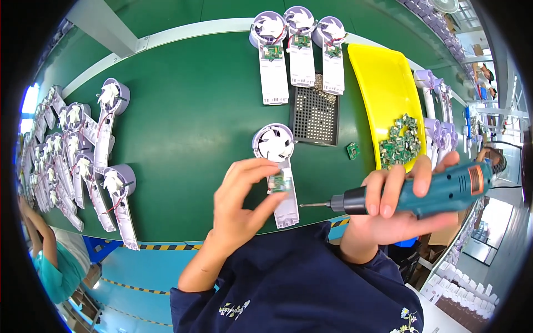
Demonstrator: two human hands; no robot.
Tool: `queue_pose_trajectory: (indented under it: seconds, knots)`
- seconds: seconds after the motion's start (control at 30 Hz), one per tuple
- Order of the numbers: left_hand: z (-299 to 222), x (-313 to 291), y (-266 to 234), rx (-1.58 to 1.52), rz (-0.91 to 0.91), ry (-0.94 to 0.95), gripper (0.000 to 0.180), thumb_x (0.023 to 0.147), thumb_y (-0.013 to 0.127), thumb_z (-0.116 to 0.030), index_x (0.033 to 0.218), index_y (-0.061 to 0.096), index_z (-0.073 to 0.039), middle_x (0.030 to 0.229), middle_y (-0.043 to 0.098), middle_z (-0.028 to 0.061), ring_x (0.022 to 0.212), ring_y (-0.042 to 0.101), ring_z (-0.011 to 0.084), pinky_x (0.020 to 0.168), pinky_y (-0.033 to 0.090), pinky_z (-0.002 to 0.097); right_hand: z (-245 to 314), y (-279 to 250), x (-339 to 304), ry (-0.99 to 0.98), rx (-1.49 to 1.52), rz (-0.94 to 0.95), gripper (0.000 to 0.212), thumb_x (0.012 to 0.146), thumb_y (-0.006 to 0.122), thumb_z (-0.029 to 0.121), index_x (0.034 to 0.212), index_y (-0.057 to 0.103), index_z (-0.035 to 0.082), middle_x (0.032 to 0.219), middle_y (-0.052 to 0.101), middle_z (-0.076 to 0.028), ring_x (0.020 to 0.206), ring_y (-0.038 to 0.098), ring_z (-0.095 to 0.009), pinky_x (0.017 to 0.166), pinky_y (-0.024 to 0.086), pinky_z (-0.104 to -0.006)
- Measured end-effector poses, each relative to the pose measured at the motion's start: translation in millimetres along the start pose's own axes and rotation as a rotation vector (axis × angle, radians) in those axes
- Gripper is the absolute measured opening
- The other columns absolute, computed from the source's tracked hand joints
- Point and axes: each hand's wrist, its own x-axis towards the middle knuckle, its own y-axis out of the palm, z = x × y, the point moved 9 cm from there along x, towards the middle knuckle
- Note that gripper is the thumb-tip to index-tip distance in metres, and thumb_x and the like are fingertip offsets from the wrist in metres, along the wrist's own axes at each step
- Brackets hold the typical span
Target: The person assembles handheld fans by connecting wire plugs to circuit boards, inserting the boards into the fan housings, and securing them with screws using an electric screwdriver.
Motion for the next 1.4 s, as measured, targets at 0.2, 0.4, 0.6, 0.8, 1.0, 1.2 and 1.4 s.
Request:
queue_pose_trajectory:
  seconds: [0.2,0.4,0.6,0.8,1.0,1.2,1.4]
  knots:
    - [23,-20,-35,-0.306,-0.206,-0.332,0.023,0.104,0.051,-0.008,0.102,0.065,0.01,0.101,0.072,0.0196,0.073,0.071,0.0189,0.07,0.058,0.0288,-4,-10,-6,0.043,-0.04,-0.066,0.078,0.1,0.044,0.062,0.156,0.024,0.011,0.099,0.051,-0.003,0.055,0.046,-0.011,0.044,0.043,-0.0269]
    - [30,-35,-23,-0.524,-0.123,-0.498,0.028,0.104,0.051,-0.008,0.113,0.066,0.013,0.104,0.072,0.0227,0.082,0.074,0.0261,0.069,0.063,0.0339,-11,-14,-10,0.072,-0.031,-0.085,0.08,0.1,0.043,0.064,0.156,0.022,0.011,0.097,0.052,-0.004,0.055,0.048,-0.012,0.044,0.044,-0.0277]
    - [34,-44,-20,-0.564,-0.138,-0.561,0.027,0.103,0.055,-0.009,0.111,0.068,0.012,0.102,0.073,0.0211,0.082,0.075,0.0263,0.07,0.063,0.0338,-10,-14,-11,0.077,-0.012,-0.082,0.081,0.099,0.043,0.065,0.157,0.019,0.012,0.097,0.051,-0.004,0.054,0.049,-0.013,0.044,0.045,-0.0287]
    - [29,-44,-13,-0.539,-0.097,-0.583,0.025,0.102,0.055,-0.007,0.111,0.068,0.013,0.103,0.073,0.0209,0.084,0.075,0.0266,0.074,0.063,0.0349,-31,-21,-21,0.296,-0.148,-0.08,0.087,0.095,0.05,0.068,0.157,0.017,0.017,0.096,0.052,-0.007,0.048,0.048,-0.012,0.04,0.042,-0.0274]
    - [28,-43,-20,-0.849,-0.128,-0.478,0.032,0.1,0.046,-0.013,0.115,0.06,0.011,0.108,0.068,0.0264,0.089,0.072,0.0348,0.078,0.062,0.0441,-44,-31,-34,0.58,-0.539,-0.147,0.074,0.09,0.066,0.007,0.15,0.023,0.001,0.099,0.061,-0.023,0.049,0.05,-0.011,0.044,0.044,-0.0257]
    - [32,-35,-17,-1.036,-0.175,-0.607,0.027,0.091,0.048,-0.017,0.104,0.058,0.004,0.092,0.056,0.0123,0.073,0.055,0.0202,0.058,0.045,0.0306,-61,-32,-35,0.677,-0.505,-0.035,0.067,0.089,0.07,-0.001,0.146,0.035,0.001,0.099,0.068,-0.015,0.054,0.053,-0.006,0.046,0.042,-0.0189]
    - [-29,2,6,0.336,0.149,-0.049,0.025,0.075,0.08,0.001,0.099,0.074,-0.004,0.076,0.051,0.0052,0.062,0.051,0.0172,0.054,0.041,0.0302,-60,-33,-37,0.696,-0.495,-0.059,0.058,0.092,0.068,0.001,0.141,0.038,0.003,0.098,0.068,-0.014,0.054,0.053,-0.005,0.047,0.041,-0.0183]
